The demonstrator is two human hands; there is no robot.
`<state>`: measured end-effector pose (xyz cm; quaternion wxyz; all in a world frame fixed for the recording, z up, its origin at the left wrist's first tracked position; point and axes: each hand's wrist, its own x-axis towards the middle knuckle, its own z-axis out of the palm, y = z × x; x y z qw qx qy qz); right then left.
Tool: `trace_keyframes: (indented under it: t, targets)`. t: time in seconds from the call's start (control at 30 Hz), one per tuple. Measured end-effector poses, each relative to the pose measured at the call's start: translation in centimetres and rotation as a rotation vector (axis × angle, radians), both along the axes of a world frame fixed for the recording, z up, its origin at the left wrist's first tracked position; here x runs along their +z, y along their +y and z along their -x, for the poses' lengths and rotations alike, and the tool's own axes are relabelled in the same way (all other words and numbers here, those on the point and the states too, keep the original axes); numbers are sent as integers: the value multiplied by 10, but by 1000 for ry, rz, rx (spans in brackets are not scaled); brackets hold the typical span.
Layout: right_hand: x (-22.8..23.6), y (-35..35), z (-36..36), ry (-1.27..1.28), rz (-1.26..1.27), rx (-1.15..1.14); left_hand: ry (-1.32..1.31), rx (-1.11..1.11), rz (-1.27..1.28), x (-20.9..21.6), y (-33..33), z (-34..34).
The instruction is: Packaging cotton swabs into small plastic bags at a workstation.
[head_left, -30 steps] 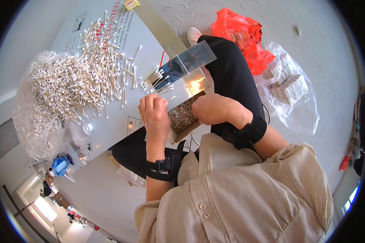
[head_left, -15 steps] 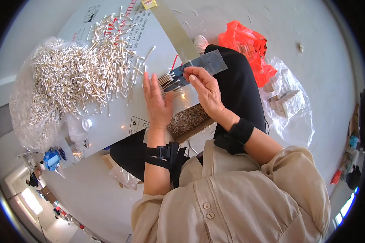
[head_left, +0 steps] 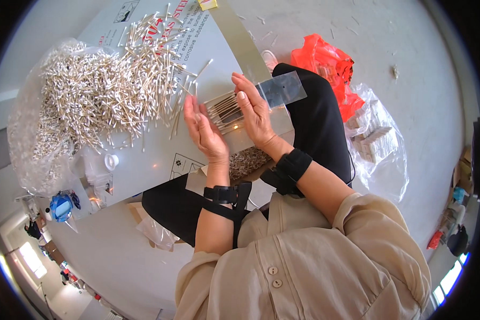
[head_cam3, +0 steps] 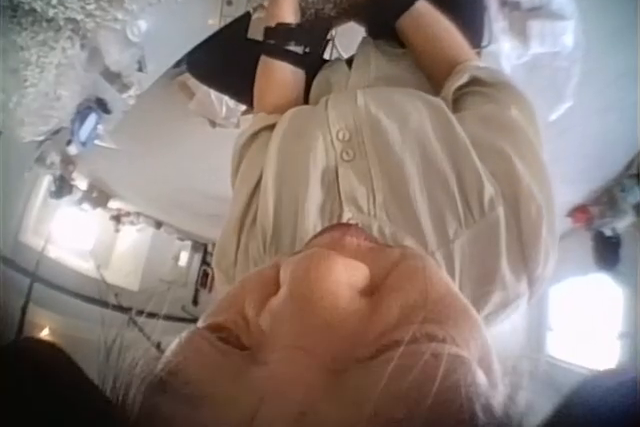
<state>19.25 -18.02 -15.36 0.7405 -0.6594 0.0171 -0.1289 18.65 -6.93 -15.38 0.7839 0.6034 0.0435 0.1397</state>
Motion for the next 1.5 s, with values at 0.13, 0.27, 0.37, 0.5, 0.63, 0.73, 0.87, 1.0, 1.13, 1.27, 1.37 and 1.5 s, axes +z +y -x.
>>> trace_keyframes:
  t: [0.13,0.27,0.37,0.5,0.63,0.73,0.87,1.0,1.13,1.27,1.37,1.5]
  targets:
    - [-1,-6,-6,34,-18,-4,17,36,5,4,4,-9]
    - [0,1,-7,49,-76,49,6,-22,-14,1,2,-16]
    - [1,1,-7,73,-220,12,-10,-26,24,4,5,-12]
    - [0,-13,-7,147,-374,42,-22,-162,-878,21,18,1]
    - [3,-17,-4,167,-398,51,34,-439,-1636,36,9,28]
    - [6,-17,-4,175,-364,63,113,-425,-1582,32,8,44]
    - [7,-17,-4,157,-276,61,137,-395,-1556,25,4,46]
    - [6,-18,-4,106,-203,37,147,-350,-1505,21,-2,42]
    - [21,-38,2,127,442,186,73,-248,-1451,23,3,42]
    - [30,-47,5,-4,700,269,-105,-73,-1244,21,21,35]
    - [26,-44,6,-79,816,274,-57,-69,-1266,23,28,32]
    - [18,-41,5,-175,927,244,-63,-99,-1312,24,30,28]
